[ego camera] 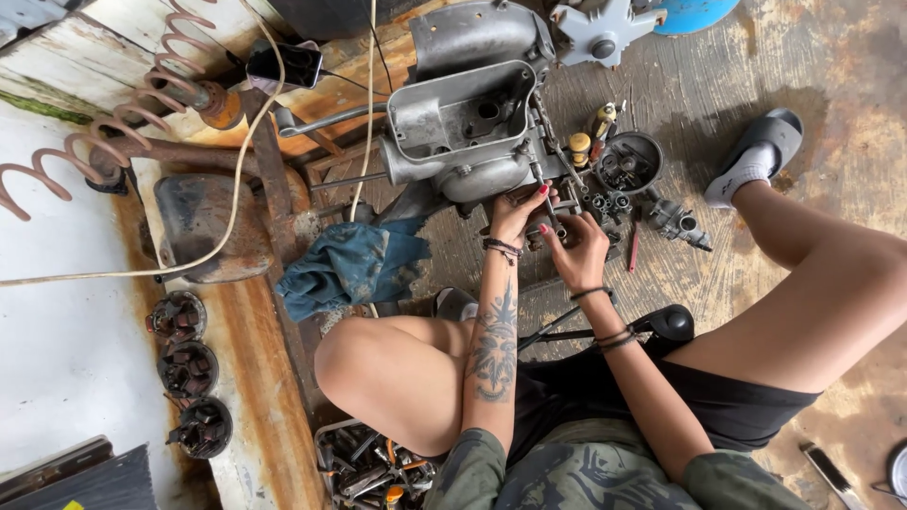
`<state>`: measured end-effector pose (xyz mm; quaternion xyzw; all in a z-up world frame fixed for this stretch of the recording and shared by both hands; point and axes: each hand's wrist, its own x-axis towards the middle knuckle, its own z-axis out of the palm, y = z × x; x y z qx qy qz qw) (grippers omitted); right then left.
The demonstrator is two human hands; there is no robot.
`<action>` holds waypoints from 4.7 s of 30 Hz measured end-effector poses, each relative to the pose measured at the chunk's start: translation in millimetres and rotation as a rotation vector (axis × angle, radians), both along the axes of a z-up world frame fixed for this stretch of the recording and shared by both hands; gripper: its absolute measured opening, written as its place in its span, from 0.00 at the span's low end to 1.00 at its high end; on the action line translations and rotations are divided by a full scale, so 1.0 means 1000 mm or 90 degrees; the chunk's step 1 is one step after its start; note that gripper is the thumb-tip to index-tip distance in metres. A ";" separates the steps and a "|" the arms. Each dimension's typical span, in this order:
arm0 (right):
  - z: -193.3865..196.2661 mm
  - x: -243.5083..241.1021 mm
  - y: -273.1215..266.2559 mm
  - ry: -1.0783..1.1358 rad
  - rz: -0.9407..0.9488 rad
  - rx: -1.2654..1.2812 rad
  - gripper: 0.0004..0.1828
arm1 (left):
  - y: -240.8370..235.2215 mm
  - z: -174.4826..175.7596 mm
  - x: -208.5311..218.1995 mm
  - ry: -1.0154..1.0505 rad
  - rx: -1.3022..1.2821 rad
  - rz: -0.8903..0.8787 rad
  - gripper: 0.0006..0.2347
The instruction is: Repairing a motorcycle engine by unscrewing bolts and removing components.
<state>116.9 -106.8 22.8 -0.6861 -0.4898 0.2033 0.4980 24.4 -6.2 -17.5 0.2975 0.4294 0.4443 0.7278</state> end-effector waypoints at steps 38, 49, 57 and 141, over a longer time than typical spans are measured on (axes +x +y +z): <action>-0.012 0.002 0.000 -0.201 0.043 -0.064 0.15 | 0.004 -0.004 0.002 -0.002 -0.033 -0.004 0.18; -0.006 -0.010 0.010 0.276 -0.029 -0.095 0.35 | 0.002 0.004 -0.004 0.009 -0.050 -0.018 0.20; -0.031 0.001 0.019 1.154 -0.004 -0.155 0.23 | 0.000 0.017 -0.010 -0.055 -0.076 -0.072 0.19; -0.032 0.040 0.022 0.957 0.169 -0.158 0.14 | 0.393 0.009 -0.273 0.489 -0.363 0.561 0.05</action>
